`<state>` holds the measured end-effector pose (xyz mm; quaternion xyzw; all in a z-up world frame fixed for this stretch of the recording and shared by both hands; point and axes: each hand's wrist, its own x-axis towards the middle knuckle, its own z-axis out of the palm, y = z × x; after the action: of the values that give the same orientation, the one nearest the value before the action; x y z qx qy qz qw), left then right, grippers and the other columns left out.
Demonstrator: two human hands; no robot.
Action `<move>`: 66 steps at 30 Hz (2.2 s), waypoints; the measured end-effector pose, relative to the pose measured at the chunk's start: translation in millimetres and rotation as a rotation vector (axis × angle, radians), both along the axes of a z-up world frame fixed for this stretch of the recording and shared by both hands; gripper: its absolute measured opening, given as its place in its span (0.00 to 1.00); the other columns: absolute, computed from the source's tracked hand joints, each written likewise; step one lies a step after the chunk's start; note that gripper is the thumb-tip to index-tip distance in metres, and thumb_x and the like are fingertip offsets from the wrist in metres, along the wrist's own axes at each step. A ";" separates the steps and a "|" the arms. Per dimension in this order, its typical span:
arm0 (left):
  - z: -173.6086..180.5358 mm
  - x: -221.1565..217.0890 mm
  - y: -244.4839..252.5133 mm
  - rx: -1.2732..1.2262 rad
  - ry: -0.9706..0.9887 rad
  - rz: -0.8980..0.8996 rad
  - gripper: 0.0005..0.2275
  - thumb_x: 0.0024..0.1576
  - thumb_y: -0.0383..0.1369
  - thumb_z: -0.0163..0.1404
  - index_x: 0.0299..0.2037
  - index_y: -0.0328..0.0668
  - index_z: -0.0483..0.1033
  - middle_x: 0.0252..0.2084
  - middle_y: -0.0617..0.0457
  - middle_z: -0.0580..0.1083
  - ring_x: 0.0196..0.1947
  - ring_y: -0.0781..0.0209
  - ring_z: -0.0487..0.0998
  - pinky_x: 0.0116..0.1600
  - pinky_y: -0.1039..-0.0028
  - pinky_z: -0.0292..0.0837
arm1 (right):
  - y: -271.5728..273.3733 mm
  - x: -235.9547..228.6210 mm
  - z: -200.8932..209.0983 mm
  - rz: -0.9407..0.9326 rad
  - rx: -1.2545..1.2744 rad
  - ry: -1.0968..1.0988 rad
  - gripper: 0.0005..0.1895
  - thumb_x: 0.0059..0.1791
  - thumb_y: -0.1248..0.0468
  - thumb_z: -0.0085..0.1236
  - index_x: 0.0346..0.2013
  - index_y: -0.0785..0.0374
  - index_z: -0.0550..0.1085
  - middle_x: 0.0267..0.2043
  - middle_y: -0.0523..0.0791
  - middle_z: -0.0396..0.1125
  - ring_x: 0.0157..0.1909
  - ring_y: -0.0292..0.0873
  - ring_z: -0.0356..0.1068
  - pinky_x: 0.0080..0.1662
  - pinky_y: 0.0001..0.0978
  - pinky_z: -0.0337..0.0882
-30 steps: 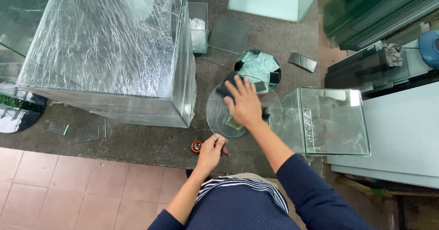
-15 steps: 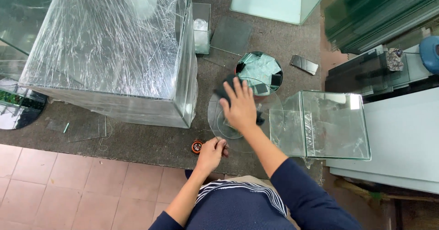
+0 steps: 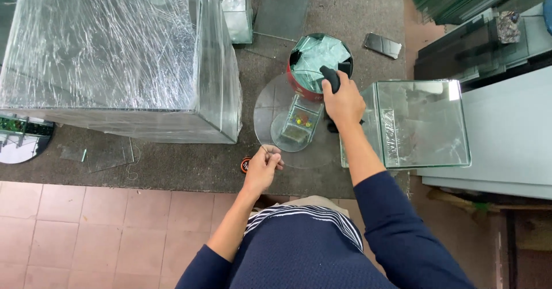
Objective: Wiping and cleaning various glass items, including aquariums and flat glass pieces, using a cloth.
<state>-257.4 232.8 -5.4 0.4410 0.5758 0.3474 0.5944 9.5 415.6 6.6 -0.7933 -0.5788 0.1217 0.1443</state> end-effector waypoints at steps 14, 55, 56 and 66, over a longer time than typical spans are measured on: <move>-5.4 -26.8 -67.5 -0.160 0.157 -0.057 0.03 0.66 0.31 0.56 0.43 0.42 0.82 0.35 0.49 0.84 0.38 0.57 0.86 0.44 0.67 0.81 | -106.3 -5.7 42.8 -0.002 0.148 0.212 0.20 0.59 0.35 0.59 0.49 0.45 0.76 0.25 0.49 0.68 0.30 0.59 0.76 0.34 0.50 0.72; 66.0 12.5 26.6 -0.227 0.005 0.172 0.08 0.70 0.29 0.53 0.37 0.49 0.79 0.34 0.55 0.82 0.37 0.66 0.84 0.50 0.74 0.82 | 29.0 16.8 32.1 0.033 -0.125 0.217 0.21 0.60 0.40 0.52 0.44 0.53 0.74 0.33 0.42 0.72 0.33 0.49 0.73 0.35 0.50 0.73; 70.0 15.4 32.6 -0.174 -0.003 0.147 0.07 0.70 0.30 0.53 0.38 0.48 0.79 0.34 0.55 0.82 0.36 0.66 0.83 0.49 0.73 0.82 | 42.3 27.5 18.1 0.076 -0.090 0.178 0.24 0.60 0.39 0.53 0.47 0.56 0.77 0.38 0.48 0.75 0.38 0.56 0.76 0.38 0.55 0.73; 46.0 15.9 62.7 -0.020 -0.152 0.217 0.07 0.69 0.33 0.53 0.38 0.48 0.80 0.30 0.54 0.81 0.28 0.66 0.83 0.35 0.78 0.73 | 86.8 32.2 1.7 0.108 -0.146 0.114 0.33 0.59 0.33 0.50 0.61 0.57 0.76 0.46 0.52 0.76 0.41 0.62 0.74 0.35 0.62 0.70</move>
<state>-241.5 295.5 40.6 0.3425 0.5769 0.4361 0.5998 41.7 502.4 8.3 -0.7611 -0.6013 0.2162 0.1120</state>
